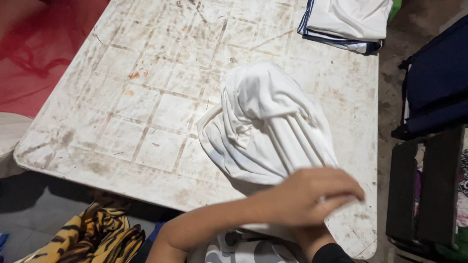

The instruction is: The person folds a blue and white polo shirt and a white graphic t-shirt on a table. They smooth the fabric, fold sleeves and sides, and stack the finished items.

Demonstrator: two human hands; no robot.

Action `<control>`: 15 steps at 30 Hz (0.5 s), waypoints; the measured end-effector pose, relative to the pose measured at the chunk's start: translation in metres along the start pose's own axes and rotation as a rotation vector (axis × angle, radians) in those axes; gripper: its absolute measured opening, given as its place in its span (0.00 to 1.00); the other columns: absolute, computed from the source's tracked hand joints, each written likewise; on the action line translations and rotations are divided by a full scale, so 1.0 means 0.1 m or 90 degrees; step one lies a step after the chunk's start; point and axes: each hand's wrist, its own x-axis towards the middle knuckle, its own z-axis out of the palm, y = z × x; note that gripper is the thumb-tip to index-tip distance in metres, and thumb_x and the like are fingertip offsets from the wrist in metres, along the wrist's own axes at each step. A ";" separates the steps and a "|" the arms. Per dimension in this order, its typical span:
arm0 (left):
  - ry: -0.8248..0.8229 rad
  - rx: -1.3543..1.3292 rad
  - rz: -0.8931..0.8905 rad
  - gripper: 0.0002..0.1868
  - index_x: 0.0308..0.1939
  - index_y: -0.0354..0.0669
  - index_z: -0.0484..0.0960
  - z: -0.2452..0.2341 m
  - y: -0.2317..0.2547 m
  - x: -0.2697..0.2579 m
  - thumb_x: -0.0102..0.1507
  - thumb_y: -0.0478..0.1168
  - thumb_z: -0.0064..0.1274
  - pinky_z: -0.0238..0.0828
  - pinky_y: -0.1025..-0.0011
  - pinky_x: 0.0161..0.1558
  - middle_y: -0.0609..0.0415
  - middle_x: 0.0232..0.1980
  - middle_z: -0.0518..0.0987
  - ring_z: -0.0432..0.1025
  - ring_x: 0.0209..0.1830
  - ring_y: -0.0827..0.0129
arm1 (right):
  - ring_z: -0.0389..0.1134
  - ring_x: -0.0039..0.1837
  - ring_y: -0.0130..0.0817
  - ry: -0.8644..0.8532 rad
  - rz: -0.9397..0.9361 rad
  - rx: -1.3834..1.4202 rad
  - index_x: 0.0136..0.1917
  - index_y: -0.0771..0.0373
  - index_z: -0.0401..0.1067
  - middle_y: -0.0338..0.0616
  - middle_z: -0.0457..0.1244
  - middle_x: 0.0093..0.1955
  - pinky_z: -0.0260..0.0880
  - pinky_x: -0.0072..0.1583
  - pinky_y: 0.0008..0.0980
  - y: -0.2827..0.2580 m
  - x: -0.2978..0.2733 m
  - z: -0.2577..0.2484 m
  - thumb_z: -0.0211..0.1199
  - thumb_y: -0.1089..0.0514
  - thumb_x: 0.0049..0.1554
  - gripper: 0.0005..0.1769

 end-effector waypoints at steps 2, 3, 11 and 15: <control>0.025 0.057 0.007 0.10 0.57 0.46 0.79 -0.19 -0.13 -0.01 0.72 0.40 0.51 0.79 0.70 0.57 0.46 0.61 0.78 0.78 0.55 0.62 | 0.63 0.45 0.30 0.027 0.015 -0.101 0.49 0.65 0.75 0.42 0.64 0.43 0.64 0.48 0.30 -0.08 0.06 -0.09 0.66 0.59 0.60 0.08; 0.041 0.105 0.005 0.16 0.61 0.44 0.77 -0.32 -0.19 -0.05 0.70 0.40 0.52 0.77 0.65 0.58 0.40 0.69 0.74 0.77 0.59 0.56 | 0.62 0.44 0.30 0.040 0.025 -0.160 0.49 0.65 0.75 0.42 0.64 0.42 0.64 0.48 0.30 -0.13 0.09 -0.14 0.66 0.58 0.60 0.08; 0.394 0.538 -0.032 0.29 0.60 0.36 0.72 -1.28 -0.98 -0.19 0.53 0.28 0.55 0.75 0.62 0.61 0.40 0.60 0.76 0.75 0.60 0.50 | 0.60 0.40 0.27 0.149 0.117 -0.775 0.48 0.63 0.75 0.39 0.63 0.39 0.62 0.44 0.29 -0.12 0.66 -0.70 0.68 0.56 0.60 0.09; 0.404 0.330 -0.186 0.12 0.53 0.43 0.81 -1.50 -1.51 -0.39 0.66 0.30 0.57 0.80 0.71 0.48 0.50 0.49 0.85 0.83 0.43 0.65 | 0.59 0.38 0.25 0.207 0.209 -1.016 0.47 0.62 0.75 0.38 0.62 0.38 0.61 0.42 0.28 -0.18 0.55 -0.99 0.69 0.54 0.60 0.09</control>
